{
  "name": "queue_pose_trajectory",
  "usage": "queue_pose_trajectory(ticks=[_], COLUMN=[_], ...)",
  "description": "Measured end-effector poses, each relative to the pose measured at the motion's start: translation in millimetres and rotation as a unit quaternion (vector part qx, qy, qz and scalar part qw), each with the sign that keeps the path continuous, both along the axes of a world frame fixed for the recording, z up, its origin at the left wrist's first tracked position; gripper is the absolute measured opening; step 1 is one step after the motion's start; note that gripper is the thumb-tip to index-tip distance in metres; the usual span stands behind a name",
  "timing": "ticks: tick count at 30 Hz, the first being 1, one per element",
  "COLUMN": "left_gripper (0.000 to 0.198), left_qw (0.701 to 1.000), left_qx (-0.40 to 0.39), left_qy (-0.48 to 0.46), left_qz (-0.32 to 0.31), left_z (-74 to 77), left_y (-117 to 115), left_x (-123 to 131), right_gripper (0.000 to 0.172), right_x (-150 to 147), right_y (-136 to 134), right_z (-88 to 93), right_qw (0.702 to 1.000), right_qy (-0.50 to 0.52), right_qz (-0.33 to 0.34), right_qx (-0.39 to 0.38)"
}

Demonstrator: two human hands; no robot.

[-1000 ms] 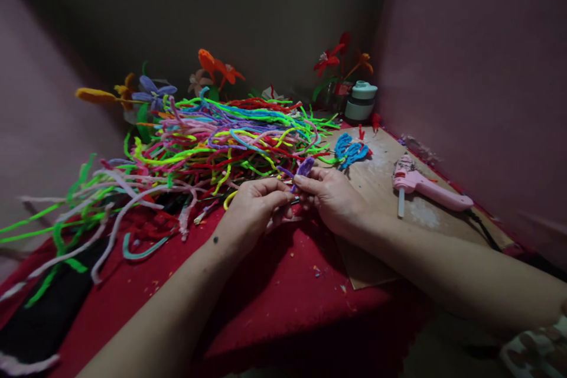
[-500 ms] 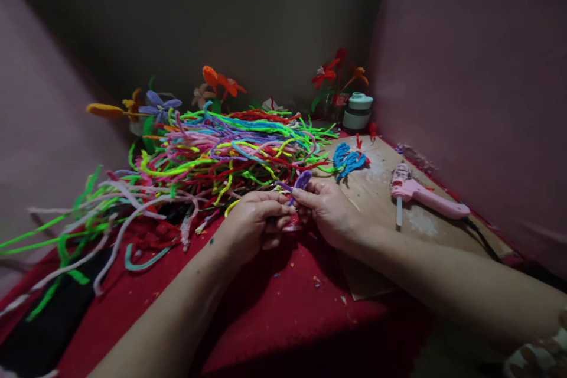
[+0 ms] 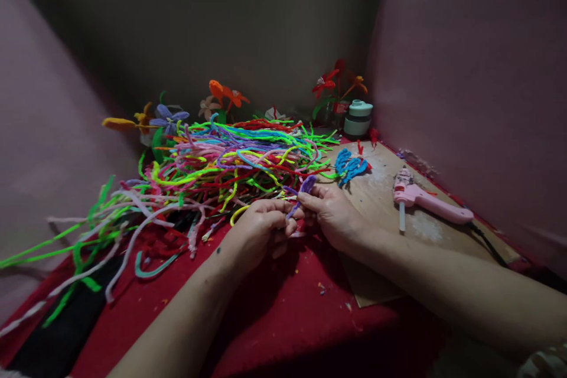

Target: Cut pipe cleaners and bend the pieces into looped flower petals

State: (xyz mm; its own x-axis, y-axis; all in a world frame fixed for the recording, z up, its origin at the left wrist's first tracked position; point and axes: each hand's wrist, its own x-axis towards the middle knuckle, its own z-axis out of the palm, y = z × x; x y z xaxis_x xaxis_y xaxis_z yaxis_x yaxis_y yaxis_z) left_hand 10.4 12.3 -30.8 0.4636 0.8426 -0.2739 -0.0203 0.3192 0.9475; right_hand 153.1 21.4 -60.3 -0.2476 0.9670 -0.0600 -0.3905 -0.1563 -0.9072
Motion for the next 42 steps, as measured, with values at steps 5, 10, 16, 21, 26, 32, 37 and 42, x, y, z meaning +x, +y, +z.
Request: queue_pose_trajectory(ticks=[5,10,16,21,26,32,37,42], left_gripper=[0.024,0.028,0.029,0.020,0.023,0.022,0.020,0.021], left_qw=[0.983,0.981,0.980,0.999,0.993,0.965,0.951,0.962], left_qx=[0.125,0.138,0.142,0.010,0.053,0.150,0.180,0.151], left_qy=[0.132,0.135,0.130,0.042,0.094,0.140,0.139,0.120], left_qz=[0.035,0.028,0.043,0.019,0.047,0.163,0.207,0.196], left_z=[2.0,2.8,-0.5,-0.3,-1.6,-0.3,4.8,2.3], left_y=[0.7,0.0,0.7,-0.7,1.5,3.0,-0.7,0.8], left_x=[1.5,1.5,2.4,1.2,1.7,1.7,2.1,5.3], right_gripper=[0.018,0.026,0.020,0.018,0.020,0.023,0.015,0.009], right_x=[1.8,1.4,2.0,1.7,3.4,2.4,1.2,0.2], right_y=[-0.3,0.8,1.9,0.0,-0.7,0.3,1.2,1.5], right_z=[3.8,6.4,5.4,6.4,12.8,6.5,2.5,2.6], right_qw=[1.000,1.000,1.000,1.000,0.997,0.999,0.999,0.999], right_qy=[-0.007,0.013,0.021,-0.007,-0.072,-0.045,0.003,-0.004], right_qz=[-0.006,0.004,0.002,0.007,-0.031,0.023,0.026,0.013], right_qx=[0.000,0.000,-0.002,-0.009,0.022,-0.015,-0.019,-0.029])
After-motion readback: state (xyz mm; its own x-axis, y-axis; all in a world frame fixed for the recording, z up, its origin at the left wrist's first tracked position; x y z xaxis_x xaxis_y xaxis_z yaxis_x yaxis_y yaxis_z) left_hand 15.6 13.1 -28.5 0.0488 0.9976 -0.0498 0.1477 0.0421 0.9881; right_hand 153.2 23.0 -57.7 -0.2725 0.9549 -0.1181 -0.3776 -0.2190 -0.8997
